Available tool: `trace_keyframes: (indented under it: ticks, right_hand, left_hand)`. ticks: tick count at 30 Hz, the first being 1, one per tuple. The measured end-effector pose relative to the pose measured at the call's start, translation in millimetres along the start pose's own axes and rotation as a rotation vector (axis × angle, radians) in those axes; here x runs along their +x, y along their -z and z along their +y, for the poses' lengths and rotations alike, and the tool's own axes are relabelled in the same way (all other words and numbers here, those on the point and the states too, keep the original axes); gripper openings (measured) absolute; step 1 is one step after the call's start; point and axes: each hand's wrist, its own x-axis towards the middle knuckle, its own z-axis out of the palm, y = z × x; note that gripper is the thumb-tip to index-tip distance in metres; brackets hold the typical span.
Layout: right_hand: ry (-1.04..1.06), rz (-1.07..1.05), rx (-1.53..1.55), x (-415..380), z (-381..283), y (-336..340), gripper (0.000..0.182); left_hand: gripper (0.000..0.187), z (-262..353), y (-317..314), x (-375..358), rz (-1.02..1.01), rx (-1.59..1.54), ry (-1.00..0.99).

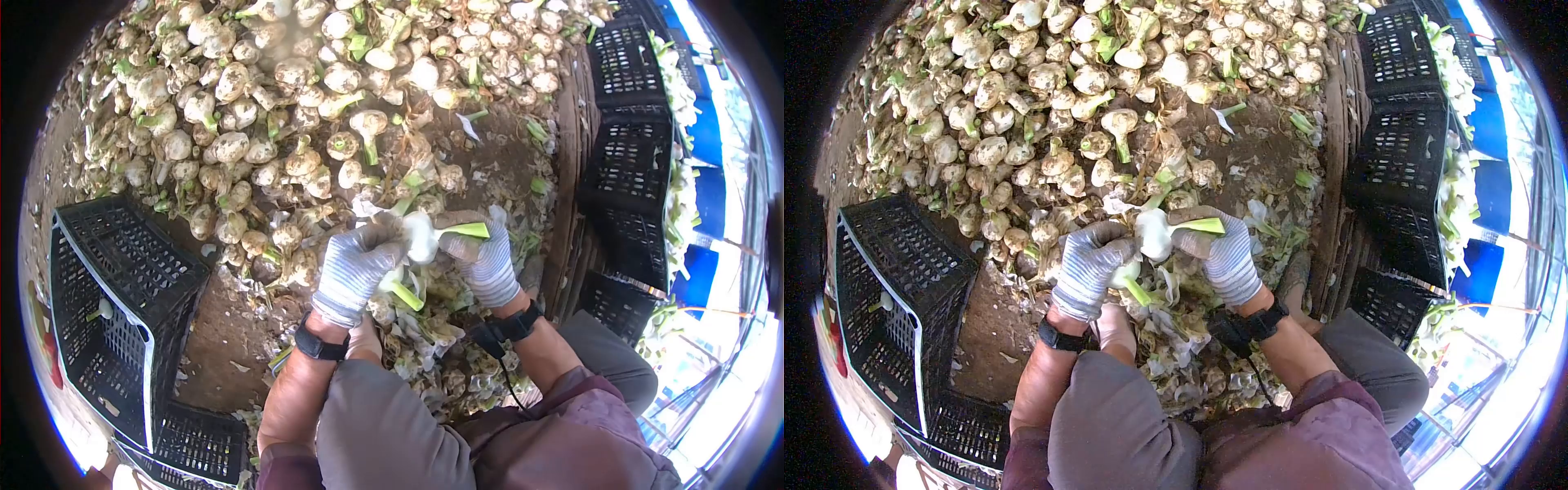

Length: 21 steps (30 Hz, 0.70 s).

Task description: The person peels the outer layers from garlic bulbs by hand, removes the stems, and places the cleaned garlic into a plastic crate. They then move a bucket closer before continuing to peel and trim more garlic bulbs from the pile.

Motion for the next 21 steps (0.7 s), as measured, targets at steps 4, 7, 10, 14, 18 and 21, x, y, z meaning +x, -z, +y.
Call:
trace_keyframes:
  ticks: [4, 7, 10, 14, 18, 21]
  right_hand:
    - [-0.036, 0.032, 0.154, 1.2, 7.4, 2.4, 0.023]
    - [-0.146, 0.046, 0.304, 5.5, 15.2, 6.3, 0.022]
    - [-0.252, 0.012, 0.499, 7.5, 17.9, 7.5, 0.024]
    - [-0.361, 0.037, 0.898, 19.0, 19.3, 8.0, 0.027]
    - [-0.314, -0.014, 0.864, 17.1, 7.3, 12.2, 0.016]
    - [-0.347, -0.005, 0.717, 18.0, 14.8, 17.1, 0.027]
  left_hand:
    - [0.016, -5.0, -3.0, 1.4, 0.033, -0.032, -0.013]
    - [0.016, -4.8, -3.5, -2.4, 0.013, -0.297, 0.001]
    - [0.016, -11.4, -3.2, -4.0, 0.021, -0.547, 0.071]
    - [0.016, -17.4, 3.9, -6.4, 0.003, -0.348, 0.042]
    - [0.019, -52.8, 13.2, -0.1, 0.004, 0.189, -0.040]
    - [0.021, -35.3, -6.1, -12.0, 0.049, 0.059, -0.134]
